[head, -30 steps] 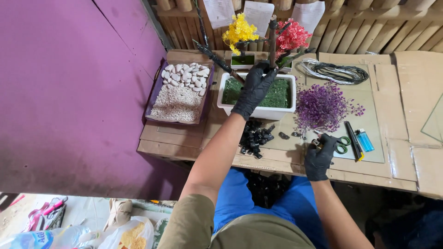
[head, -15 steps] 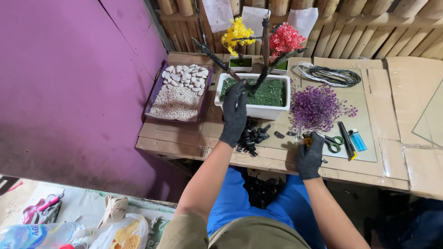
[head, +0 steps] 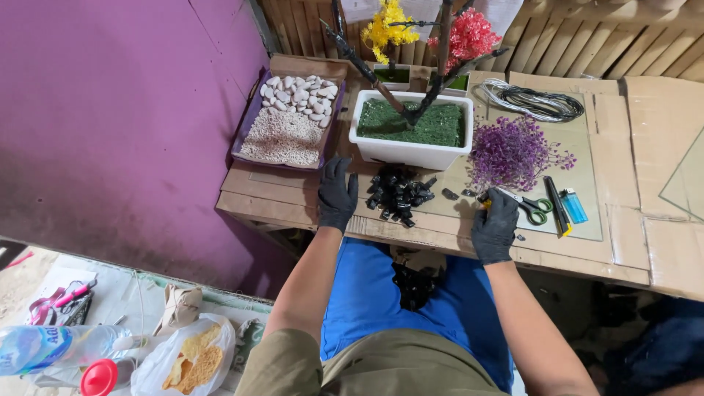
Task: The person wraps black tape around the branches of a small artificial bonsai tree placed in a white rectangular pot. They use their gloved hands to secure the tape and adjust the branches, occasionally using a lighter to heat the tape for better adhesion.
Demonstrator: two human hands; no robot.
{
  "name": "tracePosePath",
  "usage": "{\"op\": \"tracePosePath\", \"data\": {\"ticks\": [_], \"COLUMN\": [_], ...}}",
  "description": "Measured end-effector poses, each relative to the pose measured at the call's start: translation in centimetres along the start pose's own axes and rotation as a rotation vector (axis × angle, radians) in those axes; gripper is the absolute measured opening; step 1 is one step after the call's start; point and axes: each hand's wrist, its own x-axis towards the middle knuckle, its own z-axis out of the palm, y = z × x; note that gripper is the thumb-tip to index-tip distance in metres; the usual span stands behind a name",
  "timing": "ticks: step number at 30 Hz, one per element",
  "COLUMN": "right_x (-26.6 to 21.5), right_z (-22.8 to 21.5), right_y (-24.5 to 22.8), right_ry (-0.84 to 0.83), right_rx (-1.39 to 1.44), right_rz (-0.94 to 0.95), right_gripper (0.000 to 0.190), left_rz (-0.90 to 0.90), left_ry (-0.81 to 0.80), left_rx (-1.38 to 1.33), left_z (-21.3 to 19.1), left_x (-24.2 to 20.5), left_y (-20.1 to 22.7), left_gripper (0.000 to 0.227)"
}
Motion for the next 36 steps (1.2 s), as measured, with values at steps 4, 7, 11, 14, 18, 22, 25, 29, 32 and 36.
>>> {"op": "tracePosePath", "data": {"ticks": [4,7,11,14,18,22,25,29,32,36], "right_x": [-0.6,-0.5,-0.3,-0.7,-1.2,-0.8,-1.0,-1.0,-0.9,-0.5], "right_z": [0.9,0.9,0.7,1.6,2.3,1.5,1.5,1.5,1.3,0.8], "right_y": [0.8,0.8,0.4,0.9,1.5,0.4,0.9,1.0,0.8,0.4], "right_ry": [-0.029,-0.078,-0.146,-0.182,-0.213,-0.251,-0.247,-0.259,-0.287,-0.301], "right_rx": [-0.087,-0.161,-0.136,-0.099,-0.078,-0.022,-0.063,-0.102,-0.089,-0.095], "right_rz": [-0.025,-0.016,0.023,0.098,0.078,0.07,-0.037,-0.046,-0.029,-0.026], "right_gripper": [0.051,0.054,0.053,0.058,0.06,0.048,0.04,0.043,0.042,0.042], "left_rz": [-0.004,-0.01,-0.06,-0.062,-0.027,0.03,0.052,0.087,0.065,-0.001], "left_ry": [-0.009,-0.016,-0.092,-0.1,-0.109,-0.106,-0.113,-0.104,-0.201,-0.357], "left_rx": [0.024,0.068,0.099,0.1,0.115,0.11,0.107,0.116,0.155,0.161], "left_z": [0.9,1.3,1.4,2.1,2.5,2.6,2.8,1.3,0.0,-1.0], "left_x": [-0.6,-0.7,-0.7,-1.1,-1.3,-1.3,-1.5,-0.1,0.9,2.0], "left_y": [-0.6,-0.7,-0.8,-1.3,-1.9,-2.1,-2.2,-0.4,0.5,1.4], "left_gripper": [0.042,0.043,0.041,0.043,0.045,0.051,0.057,0.064,0.073,0.082]}}
